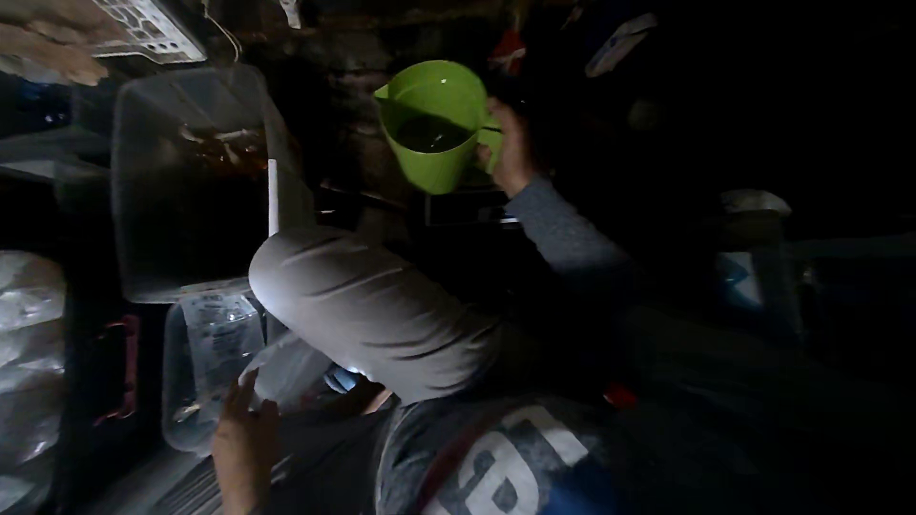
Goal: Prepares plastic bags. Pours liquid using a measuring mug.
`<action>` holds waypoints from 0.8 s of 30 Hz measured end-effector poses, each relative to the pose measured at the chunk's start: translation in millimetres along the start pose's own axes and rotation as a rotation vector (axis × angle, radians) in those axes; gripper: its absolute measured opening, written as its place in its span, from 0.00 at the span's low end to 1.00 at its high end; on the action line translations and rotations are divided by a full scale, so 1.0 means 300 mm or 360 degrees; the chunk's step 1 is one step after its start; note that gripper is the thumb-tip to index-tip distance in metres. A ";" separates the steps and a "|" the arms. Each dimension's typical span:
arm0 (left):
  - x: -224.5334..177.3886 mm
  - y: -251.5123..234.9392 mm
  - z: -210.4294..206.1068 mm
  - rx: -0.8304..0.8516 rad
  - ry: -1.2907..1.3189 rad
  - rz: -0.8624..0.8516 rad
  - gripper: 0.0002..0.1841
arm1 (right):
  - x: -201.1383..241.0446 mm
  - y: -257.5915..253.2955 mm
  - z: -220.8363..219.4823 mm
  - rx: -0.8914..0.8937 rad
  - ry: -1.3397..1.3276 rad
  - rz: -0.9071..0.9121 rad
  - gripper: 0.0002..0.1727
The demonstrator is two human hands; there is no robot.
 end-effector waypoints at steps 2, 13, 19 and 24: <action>0.010 -0.007 0.004 0.0016 -0.0012 -0.0039 0.26 | 0.071 0.024 0.137 -0.0024 0.0030 0.0079 0.18; 0.017 -0.017 -0.013 0.0076 0.0009 -0.0061 0.30 | 0.230 0.040 0.672 -0.0677 0.0441 0.0010 0.25; 0.007 -0.006 -0.026 0.0133 -0.0003 -0.0040 0.30 | 0.184 -0.075 0.798 -0.0660 0.0675 -0.0004 0.28; 0.004 0.006 -0.028 0.0142 -0.0042 -0.0012 0.30 | 0.179 -0.117 0.812 -0.0644 0.0738 -0.0103 0.32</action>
Point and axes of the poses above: each hand's wrist, its own y-axis away from the middle knuckle, its own z-axis out of the back of the hand, x = y × z, the point moved 6 cm from there along -y, towards the middle knuckle, and after that the axes turned 10 degrees about -z, right-handed, at the moved point
